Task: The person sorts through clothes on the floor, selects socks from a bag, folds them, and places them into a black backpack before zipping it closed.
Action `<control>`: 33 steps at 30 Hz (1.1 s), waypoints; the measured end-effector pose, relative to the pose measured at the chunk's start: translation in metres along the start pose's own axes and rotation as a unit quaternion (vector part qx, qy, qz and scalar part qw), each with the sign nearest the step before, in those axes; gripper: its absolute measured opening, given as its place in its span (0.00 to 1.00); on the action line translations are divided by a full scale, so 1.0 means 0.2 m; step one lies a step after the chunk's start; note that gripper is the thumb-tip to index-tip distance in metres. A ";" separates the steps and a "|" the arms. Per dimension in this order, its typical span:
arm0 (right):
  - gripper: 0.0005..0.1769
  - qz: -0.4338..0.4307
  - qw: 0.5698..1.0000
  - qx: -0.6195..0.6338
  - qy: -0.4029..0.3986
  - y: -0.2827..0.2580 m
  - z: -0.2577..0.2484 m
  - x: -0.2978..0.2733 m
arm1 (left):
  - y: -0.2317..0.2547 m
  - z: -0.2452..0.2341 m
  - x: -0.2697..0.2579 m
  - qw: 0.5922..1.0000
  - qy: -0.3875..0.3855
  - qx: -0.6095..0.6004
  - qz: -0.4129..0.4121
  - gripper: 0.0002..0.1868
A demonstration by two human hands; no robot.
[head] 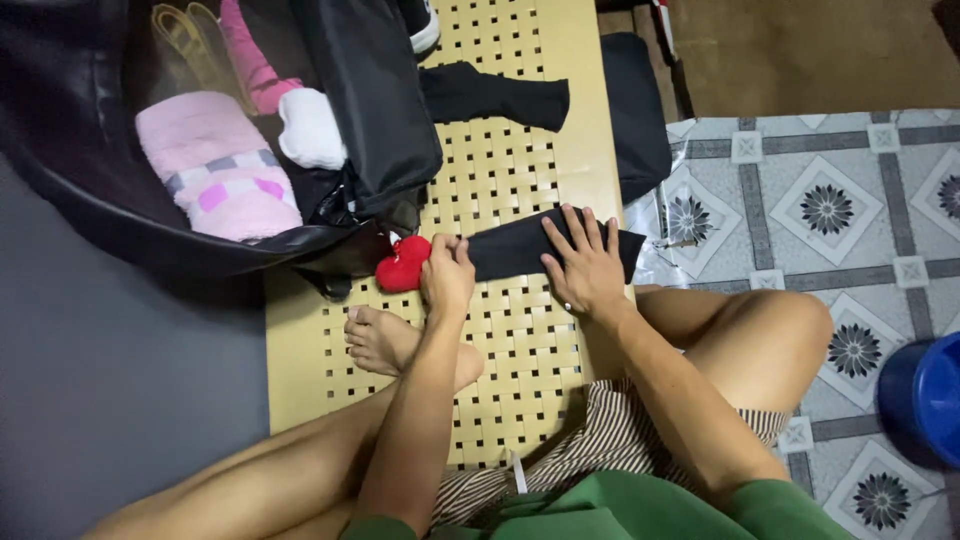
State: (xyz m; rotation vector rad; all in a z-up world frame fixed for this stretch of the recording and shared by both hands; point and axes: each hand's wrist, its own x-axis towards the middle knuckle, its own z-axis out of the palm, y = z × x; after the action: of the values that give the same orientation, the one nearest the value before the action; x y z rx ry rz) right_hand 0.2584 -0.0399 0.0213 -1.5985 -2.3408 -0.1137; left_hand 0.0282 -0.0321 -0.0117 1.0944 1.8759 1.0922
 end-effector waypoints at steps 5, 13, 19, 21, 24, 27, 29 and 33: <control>0.17 0.096 0.993 0.064 -0.012 0.02 0.02 0.22 | 0.24 -0.07 -0.07 0.970 -0.006 0.224 -0.097 0.20; 0.22 0.259 0.937 0.213 0.100 0.26 0.29 1.01 | 0.12 -0.06 -0.19 0.975 0.036 0.108 0.193 0.10; 0.17 0.292 0.918 0.268 0.003 0.32 0.27 0.88 | 0.11 -0.06 -0.13 0.986 0.036 0.056 0.152 0.06; 0.13 0.258 0.913 0.314 -0.031 0.35 0.17 0.72 | 0.12 -0.04 -0.11 0.991 0.028 0.022 0.128 0.07; 0.08 0.091 0.955 0.270 0.085 0.39 0.00 0.39 | 0.14 -0.03 -0.10 0.993 0.041 -0.041 0.106 0.16; 0.07 0.094 0.952 0.281 0.083 0.47 -0.09 0.11 | 0.19 0.02 -0.03 0.988 0.060 -0.033 0.136 0.15; 0.06 0.196 0.923 0.327 0.055 0.54 -0.10 0.00 | 0.25 0.08 0.07 0.976 0.050 -0.025 0.209 0.12; 0.06 0.260 0.861 0.433 0.054 0.52 -0.26 -0.02 | 0.42 0.24 0.32 0.955 -0.006 -0.012 0.297 0.08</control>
State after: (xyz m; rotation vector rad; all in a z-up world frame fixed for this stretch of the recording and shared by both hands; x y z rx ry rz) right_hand 0.3666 -0.0161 0.0587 -1.5590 -1.4169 0.8222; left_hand 0.0707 0.0661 0.0357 1.7074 1.5478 1.4179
